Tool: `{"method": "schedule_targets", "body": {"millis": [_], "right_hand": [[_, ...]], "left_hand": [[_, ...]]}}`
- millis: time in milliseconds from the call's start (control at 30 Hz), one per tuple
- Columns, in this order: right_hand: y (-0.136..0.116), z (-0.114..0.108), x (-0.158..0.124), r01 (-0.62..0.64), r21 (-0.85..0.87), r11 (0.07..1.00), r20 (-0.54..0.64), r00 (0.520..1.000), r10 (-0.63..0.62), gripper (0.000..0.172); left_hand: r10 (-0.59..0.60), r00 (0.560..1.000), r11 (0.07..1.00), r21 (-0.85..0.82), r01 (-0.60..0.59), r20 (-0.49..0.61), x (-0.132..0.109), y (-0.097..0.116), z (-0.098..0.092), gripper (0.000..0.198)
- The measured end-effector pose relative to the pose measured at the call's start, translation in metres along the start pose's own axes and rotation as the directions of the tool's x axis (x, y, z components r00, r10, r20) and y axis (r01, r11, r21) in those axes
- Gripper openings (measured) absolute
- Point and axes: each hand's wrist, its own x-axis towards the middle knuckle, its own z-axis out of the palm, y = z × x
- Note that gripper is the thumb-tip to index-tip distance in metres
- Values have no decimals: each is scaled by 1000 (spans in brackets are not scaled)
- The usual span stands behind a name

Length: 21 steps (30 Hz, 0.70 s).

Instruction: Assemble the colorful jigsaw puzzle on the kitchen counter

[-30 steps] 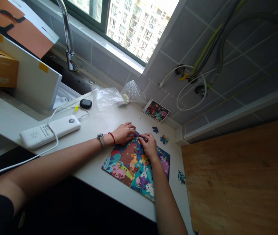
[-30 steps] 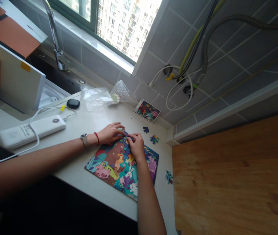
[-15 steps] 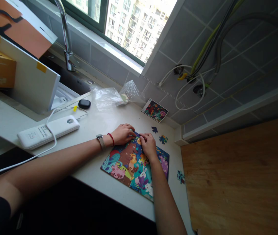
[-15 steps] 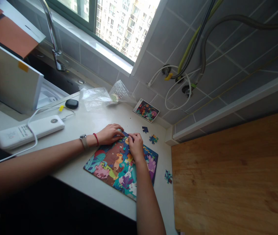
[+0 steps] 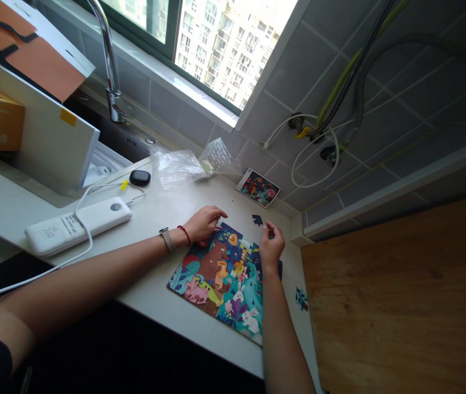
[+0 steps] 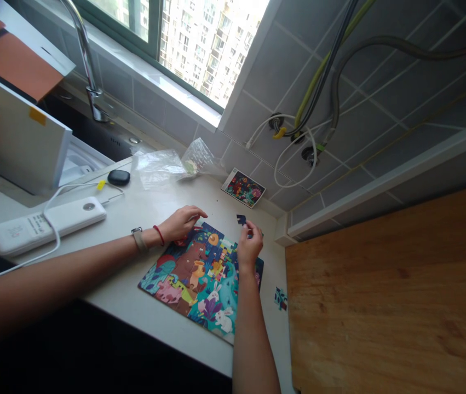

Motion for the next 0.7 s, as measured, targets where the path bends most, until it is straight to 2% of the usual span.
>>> {"method": "schedule_targets", "body": {"millis": [67,133,300,533,700], "right_hand": [[13,-11,10,-64,-78,995,-68,996,59,61],[26,-18,16,-115,-158,981,-86,991,102,62],[49,-13,13,-162,-311,936,3,985,172,69],[58,-9,8,-125,-367,922,88,982,168,68],[58,-12,8,-142,-382,913,114,973,199,64]], "left_hand": [[-61,996,997,-59,58,-65,3,-1,-2,40],[-111,988,989,-114,98,-110,4,-1,-3,40],[-155,978,972,-201,126,-137,5,2,-4,34],[-131,983,970,-220,100,-128,1,10,-6,28],[-145,981,971,-208,115,-132,3,7,-7,36]]}}
